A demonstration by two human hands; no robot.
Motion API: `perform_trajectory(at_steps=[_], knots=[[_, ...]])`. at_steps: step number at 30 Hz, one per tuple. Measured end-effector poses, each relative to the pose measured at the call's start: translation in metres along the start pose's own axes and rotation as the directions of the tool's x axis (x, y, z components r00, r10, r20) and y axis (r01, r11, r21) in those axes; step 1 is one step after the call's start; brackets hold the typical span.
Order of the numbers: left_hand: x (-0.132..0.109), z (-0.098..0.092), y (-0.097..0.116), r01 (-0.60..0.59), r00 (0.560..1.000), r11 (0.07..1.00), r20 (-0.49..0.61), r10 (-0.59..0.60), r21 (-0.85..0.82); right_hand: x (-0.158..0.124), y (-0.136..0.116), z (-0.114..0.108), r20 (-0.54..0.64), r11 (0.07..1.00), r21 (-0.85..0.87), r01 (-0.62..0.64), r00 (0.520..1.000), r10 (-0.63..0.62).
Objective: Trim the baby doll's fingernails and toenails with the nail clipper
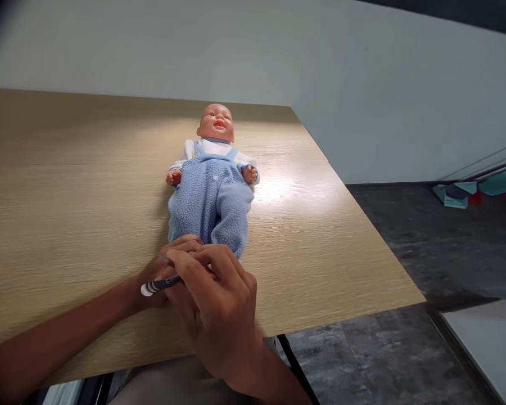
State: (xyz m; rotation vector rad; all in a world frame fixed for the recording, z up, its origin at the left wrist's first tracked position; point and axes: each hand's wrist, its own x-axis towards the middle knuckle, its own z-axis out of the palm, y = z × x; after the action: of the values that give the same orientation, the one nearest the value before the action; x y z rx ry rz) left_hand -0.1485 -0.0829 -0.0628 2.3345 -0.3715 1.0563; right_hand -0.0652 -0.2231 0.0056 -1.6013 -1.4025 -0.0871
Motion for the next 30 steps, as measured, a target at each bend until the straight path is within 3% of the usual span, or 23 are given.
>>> perform_trajectory(at_steps=[9, 14, 18, 21, 26, 30], knots=[[0.007, 0.0, 0.002, -0.024, 1.0, 1.0, -0.012, 0.024, -0.013, 0.001, 0.003, 0.0, 0.078, 0.998, -0.058, 0.015, 0.997, -0.011], [0.011, -0.005, 0.008, -0.034, 0.997, 0.997, 0.065, 0.029, 0.065, -0.006, 0.012, -0.011, 0.07, 0.961, 0.2, -0.191, 0.981, 0.181], [0.012, -0.01, 0.009, -0.011, 0.981, 0.992, 0.194, -0.014, 0.127, -0.001, 0.017, -0.031, 0.165, 0.894, 0.324, -0.31, 0.949, 0.269], [0.013, -0.014, 0.007, 0.005, 0.96, 0.987, 0.276, -0.049, 0.158, 0.01, 0.022, -0.043, 0.266, 0.888, 0.317, -0.334, 0.93, 0.255], [0.013, -0.012, 0.007, -0.027, 0.959, 0.978, 0.28, -0.033, 0.208, 0.033, 0.045, -0.045, 0.454, 0.879, 0.354, -0.32, 0.88, 0.138], [0.008, -0.005, 0.013, -0.006, 0.925, 0.957, 0.365, -0.105, 0.289, 0.057, 0.063, -0.039, 0.489, 0.839, 0.453, -0.303, 0.871, 0.05]])
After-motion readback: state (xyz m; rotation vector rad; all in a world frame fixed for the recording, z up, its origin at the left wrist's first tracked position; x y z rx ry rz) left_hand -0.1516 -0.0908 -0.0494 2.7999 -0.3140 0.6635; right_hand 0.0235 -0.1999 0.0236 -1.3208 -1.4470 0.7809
